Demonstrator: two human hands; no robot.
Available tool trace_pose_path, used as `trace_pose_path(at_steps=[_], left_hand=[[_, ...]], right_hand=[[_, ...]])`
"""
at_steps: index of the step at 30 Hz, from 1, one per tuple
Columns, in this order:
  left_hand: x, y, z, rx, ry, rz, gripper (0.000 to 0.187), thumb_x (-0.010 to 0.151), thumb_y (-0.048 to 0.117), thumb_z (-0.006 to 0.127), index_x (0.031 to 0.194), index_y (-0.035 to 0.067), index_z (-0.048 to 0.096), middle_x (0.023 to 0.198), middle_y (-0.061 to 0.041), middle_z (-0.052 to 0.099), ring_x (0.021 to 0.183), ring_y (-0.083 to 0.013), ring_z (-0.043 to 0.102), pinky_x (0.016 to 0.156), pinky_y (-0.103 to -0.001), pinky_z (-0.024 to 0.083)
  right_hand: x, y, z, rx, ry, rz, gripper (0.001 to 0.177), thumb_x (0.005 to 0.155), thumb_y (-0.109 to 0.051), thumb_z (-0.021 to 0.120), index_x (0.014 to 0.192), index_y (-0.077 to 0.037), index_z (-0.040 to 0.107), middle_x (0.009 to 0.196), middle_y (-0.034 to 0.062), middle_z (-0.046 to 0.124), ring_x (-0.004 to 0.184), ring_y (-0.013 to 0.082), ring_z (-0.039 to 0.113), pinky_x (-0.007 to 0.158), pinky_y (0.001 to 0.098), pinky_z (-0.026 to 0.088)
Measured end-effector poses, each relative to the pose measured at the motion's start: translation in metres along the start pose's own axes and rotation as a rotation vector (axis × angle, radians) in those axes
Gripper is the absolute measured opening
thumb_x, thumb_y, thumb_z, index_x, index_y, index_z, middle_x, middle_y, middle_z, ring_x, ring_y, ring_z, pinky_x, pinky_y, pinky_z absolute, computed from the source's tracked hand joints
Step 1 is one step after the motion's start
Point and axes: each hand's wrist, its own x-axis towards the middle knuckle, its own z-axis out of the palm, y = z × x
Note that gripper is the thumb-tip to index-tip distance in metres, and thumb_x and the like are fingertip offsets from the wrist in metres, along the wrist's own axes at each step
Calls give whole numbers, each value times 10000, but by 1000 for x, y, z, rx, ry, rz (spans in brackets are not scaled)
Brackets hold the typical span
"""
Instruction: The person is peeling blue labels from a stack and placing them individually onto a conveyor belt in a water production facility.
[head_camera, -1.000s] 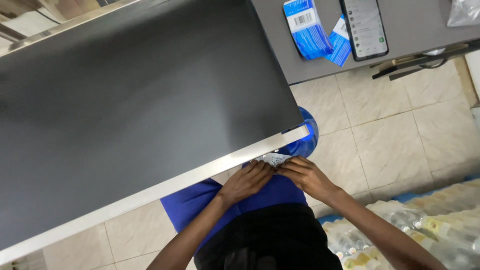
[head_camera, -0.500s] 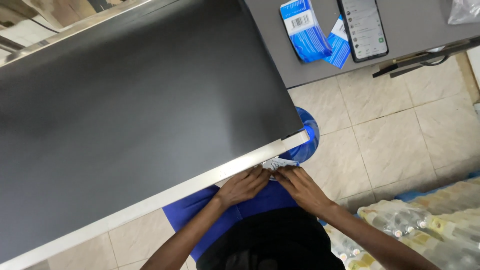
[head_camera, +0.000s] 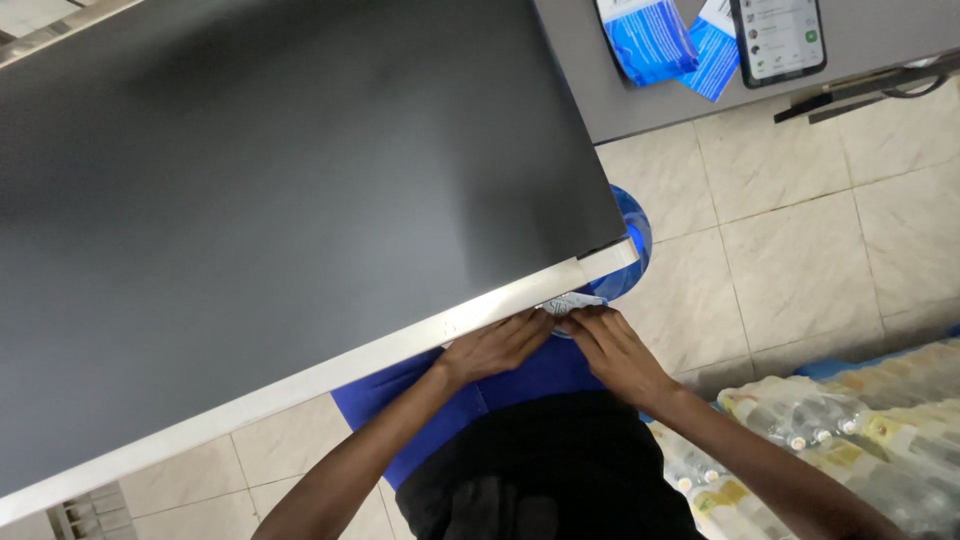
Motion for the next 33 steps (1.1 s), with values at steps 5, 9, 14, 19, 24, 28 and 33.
trace_pose_path(at_steps=[5,9,14,19,24,28,33], left_hand=[[1,4,14,-12,-4,23,220,1077,187,679,1257,76,742,1204,-123,774,1197,-251,703,1210,-380,500],[-1,15,25,-102,6,-85,250,1116,202,645,1300,56,733,1246,-143,769,1208,-237,732,1164,-327,540],[2,14,20,-397,-43,-437,298,1137,252,626,1394,129,713,1314,-85,754,1172,-170,753,1010,-259,601],[5,29,20,-479,-24,-525,312,1142,253,605,1405,110,696,1325,-112,738,1192,-203,732,1030,-295,576],[13,22,33,-542,16,-597,328,1147,255,584,1415,92,679,1336,-139,723,1213,-235,711,1050,-330,552],[22,23,47,-618,46,-635,341,1151,256,567,1424,78,665,1346,-161,711,1229,-261,694,1067,-358,532],[17,26,72,-694,81,-699,357,1157,258,547,1435,59,648,1357,-188,695,1250,-294,673,1087,-393,508]], right_hand=[[-18,6,21,-39,-45,47,293,1066,14,546,1310,-40,700,1197,161,636,1043,369,648,866,484,505],[-11,13,10,36,-116,65,249,1032,18,584,1234,-37,719,1205,163,643,1047,374,645,864,484,471],[5,22,-2,214,-142,183,231,1045,-3,598,1225,-31,740,1173,149,660,1057,369,653,874,461,485],[29,34,-21,561,-209,342,213,1053,-75,667,1214,12,777,1169,197,719,1062,435,686,908,485,543],[34,53,-23,732,-336,540,274,1021,-115,733,1269,-18,796,1186,245,768,1160,457,732,970,542,562],[42,55,-26,804,-336,607,273,1040,-118,718,1272,4,793,1167,282,772,1138,479,737,952,574,558],[55,71,-31,1004,-362,842,220,924,-149,875,1059,25,869,927,150,845,889,217,713,807,416,557]])
